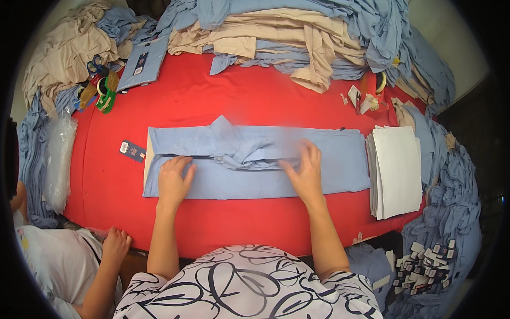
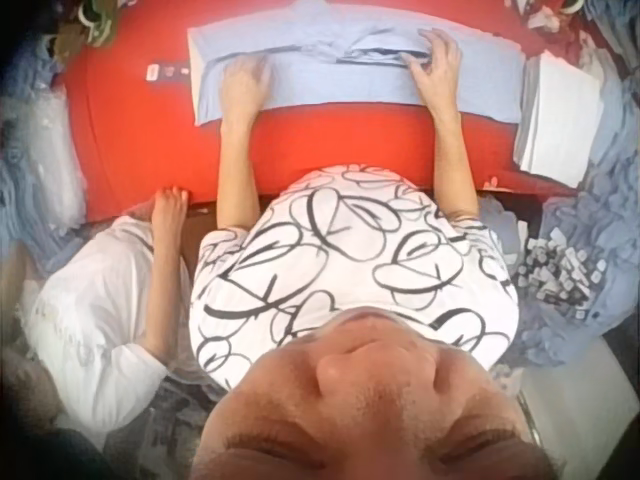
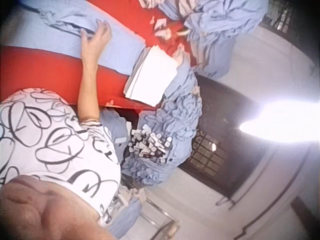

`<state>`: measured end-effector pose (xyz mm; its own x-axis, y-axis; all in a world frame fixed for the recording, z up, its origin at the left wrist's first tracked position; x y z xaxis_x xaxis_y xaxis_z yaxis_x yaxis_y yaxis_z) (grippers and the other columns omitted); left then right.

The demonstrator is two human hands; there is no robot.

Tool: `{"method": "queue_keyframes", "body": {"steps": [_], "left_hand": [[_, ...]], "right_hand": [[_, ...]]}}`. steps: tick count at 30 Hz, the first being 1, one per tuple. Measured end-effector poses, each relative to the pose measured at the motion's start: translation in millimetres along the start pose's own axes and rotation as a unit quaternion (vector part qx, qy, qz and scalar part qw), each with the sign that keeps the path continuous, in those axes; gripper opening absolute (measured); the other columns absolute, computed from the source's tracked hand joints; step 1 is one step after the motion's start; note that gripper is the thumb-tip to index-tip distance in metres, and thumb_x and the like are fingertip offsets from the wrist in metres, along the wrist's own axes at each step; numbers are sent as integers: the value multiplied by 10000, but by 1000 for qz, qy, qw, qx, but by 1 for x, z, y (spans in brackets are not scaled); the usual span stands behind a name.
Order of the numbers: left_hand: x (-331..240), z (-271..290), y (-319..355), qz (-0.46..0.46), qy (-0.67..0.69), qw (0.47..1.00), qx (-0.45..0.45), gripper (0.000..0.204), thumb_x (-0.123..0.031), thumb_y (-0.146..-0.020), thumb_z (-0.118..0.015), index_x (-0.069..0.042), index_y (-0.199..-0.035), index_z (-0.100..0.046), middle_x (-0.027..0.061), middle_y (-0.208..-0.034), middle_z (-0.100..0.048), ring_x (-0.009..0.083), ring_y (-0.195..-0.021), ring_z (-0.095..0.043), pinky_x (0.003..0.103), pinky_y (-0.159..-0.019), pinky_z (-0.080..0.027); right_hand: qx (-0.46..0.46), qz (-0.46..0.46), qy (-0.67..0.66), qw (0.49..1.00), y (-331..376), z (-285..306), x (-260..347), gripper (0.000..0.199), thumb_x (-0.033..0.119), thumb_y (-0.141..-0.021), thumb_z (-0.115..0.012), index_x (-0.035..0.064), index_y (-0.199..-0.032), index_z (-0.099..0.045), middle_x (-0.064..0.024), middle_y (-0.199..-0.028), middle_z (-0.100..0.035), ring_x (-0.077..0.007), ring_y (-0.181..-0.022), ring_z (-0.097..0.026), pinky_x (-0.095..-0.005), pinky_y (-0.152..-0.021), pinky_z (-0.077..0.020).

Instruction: The person folds blue button-down shirts over a cardboard insert, attaches tags, and stacks the finished items on a workspace.

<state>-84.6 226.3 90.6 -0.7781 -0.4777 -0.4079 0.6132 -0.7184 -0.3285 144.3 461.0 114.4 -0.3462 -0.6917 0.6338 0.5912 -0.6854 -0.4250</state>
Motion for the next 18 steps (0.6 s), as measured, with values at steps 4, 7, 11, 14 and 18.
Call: {"method": "queue_keyframes", "body": {"steps": [4, 7, 11, 14, 18], "left_hand": [[-17, 14, 6, 25, 89, 993, -74, 91, -94, -839, -708, -47, -900, -659, 68, -857, -663, 276, -783, -628, 416, -717, -490], [-13, 14, 10, 32, 111, 990, -84, 70, -61, -832, -704, -53, -876, -650, 89, -848, -644, 289, -768, -624, 402, -674, -495], [-4, 1, 15, 33, 116, 992, -43, 210, -105, -857, -703, -34, -1045, -644, 100, -909, -674, 230, -792, -660, 353, -686, -517], [32, -30, 18, 208, 289, 933, 58, 486, -275, -925, -661, -64, -1339, -519, 146, -963, -688, 265, -872, -683, 376, -767, -540], [8, -40, -9, 295, 516, 786, 168, 741, -549, -997, -459, -114, -1550, -224, 230, -1080, -661, 328, -967, -677, 414, -847, -546]], "right_hand": [[65, 4, 46, 997, -6, -24, -4, 338, 35, -802, -681, 101, -1134, -671, -117, -1305, -523, -325, -1192, -491, -409, -958, -459], [82, -35, 26, 996, -10, -29, -8, 332, -3, -813, -622, 91, -1127, -681, -116, -1227, -573, -301, -1107, -551, -381, -923, -481], [138, -79, -54, 986, -19, -23, -8, 305, -21, -842, -537, 42, -1102, -684, -107, -1070, -635, -213, -884, -625, -334, -779, -526], [205, -117, -126, 964, -30, -17, 35, 298, 7, -884, -480, 23, -1118, -665, -89, -1019, -643, -142, -812, -626, -301, -656, -538], [216, -103, -259, 936, -44, -24, 91, 322, 58, -950, -421, 29, -1222, -592, -79, -1040, -623, -112, -827, -631, -276, -570, -542]]}}
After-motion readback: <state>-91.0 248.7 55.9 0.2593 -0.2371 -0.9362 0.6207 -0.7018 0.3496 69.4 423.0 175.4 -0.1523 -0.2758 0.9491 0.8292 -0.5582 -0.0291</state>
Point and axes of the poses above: each hand's wrist, its own y-axis away from the middle knuckle, its own z-axis out of the back of the hand, x = y × z, the point moved 10 cm from there along -y, towards the middle knuckle
